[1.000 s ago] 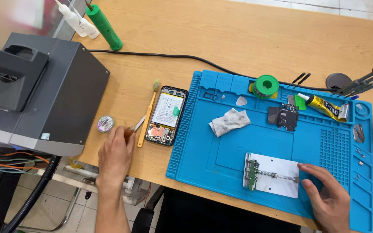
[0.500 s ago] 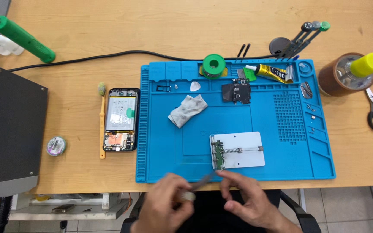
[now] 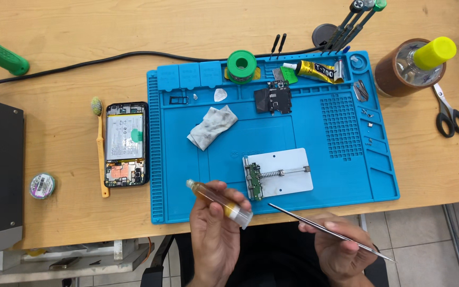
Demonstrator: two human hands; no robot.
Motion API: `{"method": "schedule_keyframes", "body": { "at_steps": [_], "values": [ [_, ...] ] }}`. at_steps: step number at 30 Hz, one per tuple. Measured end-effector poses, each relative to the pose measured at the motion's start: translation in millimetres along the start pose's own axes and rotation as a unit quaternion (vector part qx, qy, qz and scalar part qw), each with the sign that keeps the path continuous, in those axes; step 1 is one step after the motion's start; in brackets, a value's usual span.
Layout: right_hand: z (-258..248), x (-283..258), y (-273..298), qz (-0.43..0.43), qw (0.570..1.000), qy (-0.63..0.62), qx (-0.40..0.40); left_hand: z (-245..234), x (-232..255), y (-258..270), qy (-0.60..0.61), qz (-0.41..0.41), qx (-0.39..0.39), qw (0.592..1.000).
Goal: The person cleans a small circuit board with a toothbrush and liquid, then wipes it with a cloth. They apply flux to the board and use a hot air gun and tweezers to remove a small component. The person then uses the hot air gun and tweezers to solder a new component onto the board.
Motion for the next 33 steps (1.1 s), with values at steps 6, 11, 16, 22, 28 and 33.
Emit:
{"method": "schedule_keyframes", "body": {
  "at_steps": [6, 11, 16, 22, 28, 33],
  "values": [
    [32, -18, -17, -0.02, 0.999, -0.023, -0.014, 5, -16, -1, 0.029, -0.013, 0.012, 0.999],
    [36, -14, -18, -0.011, 0.999, -0.039, -0.032, 15, -26, 6, 0.025, -0.024, -0.005, 0.999],
    [34, -9, -18, -0.002, 0.999, -0.04, -0.023, 17, -29, 3, 0.016, -0.017, -0.017, 1.0],
    [26, -1, -9, 0.01, 0.997, -0.081, 0.0, 20, -30, 3, -0.03, -0.008, -0.02, 0.999],
    [25, 1, -6, 0.006, 0.999, -0.036, 0.012, 24, -30, 3, -0.051, -0.007, -0.026, 0.998],
    [23, 3, -5, -0.001, 1.0, -0.01, 0.028, 20, -36, 3, -0.056, -0.013, -0.011, 0.998]
  ]
}}
Point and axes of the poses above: each hand's wrist, its own y-axis away from the middle knuckle, its own z-axis out of the palm, x = y × z, the point moved 5 cm from there along -y, towards the middle knuckle, and after that the axes turned 1 degree about y, right-handed, at the moved point
